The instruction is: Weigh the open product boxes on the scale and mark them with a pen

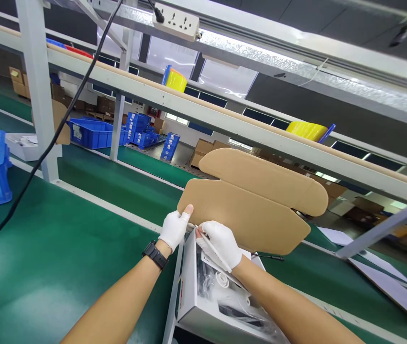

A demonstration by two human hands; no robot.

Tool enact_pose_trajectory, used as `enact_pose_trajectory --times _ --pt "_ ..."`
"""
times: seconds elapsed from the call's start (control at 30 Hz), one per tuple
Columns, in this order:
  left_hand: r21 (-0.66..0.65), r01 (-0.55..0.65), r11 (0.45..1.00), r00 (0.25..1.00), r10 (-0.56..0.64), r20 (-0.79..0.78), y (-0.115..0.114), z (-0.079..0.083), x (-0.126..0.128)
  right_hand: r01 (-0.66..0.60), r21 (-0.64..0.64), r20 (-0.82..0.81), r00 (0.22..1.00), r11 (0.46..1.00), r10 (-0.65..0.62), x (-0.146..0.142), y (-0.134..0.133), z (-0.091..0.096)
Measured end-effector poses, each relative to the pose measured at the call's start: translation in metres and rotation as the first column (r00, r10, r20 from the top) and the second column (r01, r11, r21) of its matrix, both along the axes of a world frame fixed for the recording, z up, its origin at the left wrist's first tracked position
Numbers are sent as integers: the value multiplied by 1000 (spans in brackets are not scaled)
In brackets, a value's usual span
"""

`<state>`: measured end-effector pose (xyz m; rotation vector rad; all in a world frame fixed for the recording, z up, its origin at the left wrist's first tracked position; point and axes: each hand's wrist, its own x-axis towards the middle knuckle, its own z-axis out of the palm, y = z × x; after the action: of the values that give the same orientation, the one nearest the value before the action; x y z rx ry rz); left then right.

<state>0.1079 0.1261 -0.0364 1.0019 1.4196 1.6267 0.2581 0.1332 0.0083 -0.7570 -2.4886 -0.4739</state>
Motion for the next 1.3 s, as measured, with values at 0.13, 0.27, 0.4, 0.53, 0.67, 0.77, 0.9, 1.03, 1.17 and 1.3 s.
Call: enact_pose_trajectory --times 0.13,0.27,0.4,0.53,0.67,0.77,0.9,1.03,1.17,1.3 --pt "9 -4 1000 1000 4 -11 0 0 0 -17 -25 -18 1000 1000 17 0 1 -1" --pt "3 -13 1000 1000 13 -15 0 0 0 -28 -52 -34 999 998 26 1 0 -1" --pt "0 -11 1000 1000 11 -21 0 0 0 -38 -63 -40 999 997 35 1 -1 0" --pt "-9 -23 1000 999 23 -32 -1 1 0 -39 -73 -55 998 997 35 1 -1 0" --pt "-16 -18 1000 999 17 -33 0 1 0 -44 -89 -54 998 995 39 2 -2 1" --pt "-12 -19 1000 999 19 -38 -1 2 0 -72 -123 -66 996 990 65 2 -2 2" --pt "-25 -34 999 998 32 -60 -3 4 0 -76 -116 -72 995 990 68 2 -1 0" --pt "-22 -12 1000 1000 12 -7 -3 7 2 -99 -133 -149 986 986 78 0 -1 -2" --pt "-25 86 996 990 -83 118 -8 14 -2 -152 -318 -428 904 936 2 3 -6 18" --pt "-126 95 987 995 -97 -11 -46 22 -8 -285 -344 -785 610 895 -107 36 -20 57"
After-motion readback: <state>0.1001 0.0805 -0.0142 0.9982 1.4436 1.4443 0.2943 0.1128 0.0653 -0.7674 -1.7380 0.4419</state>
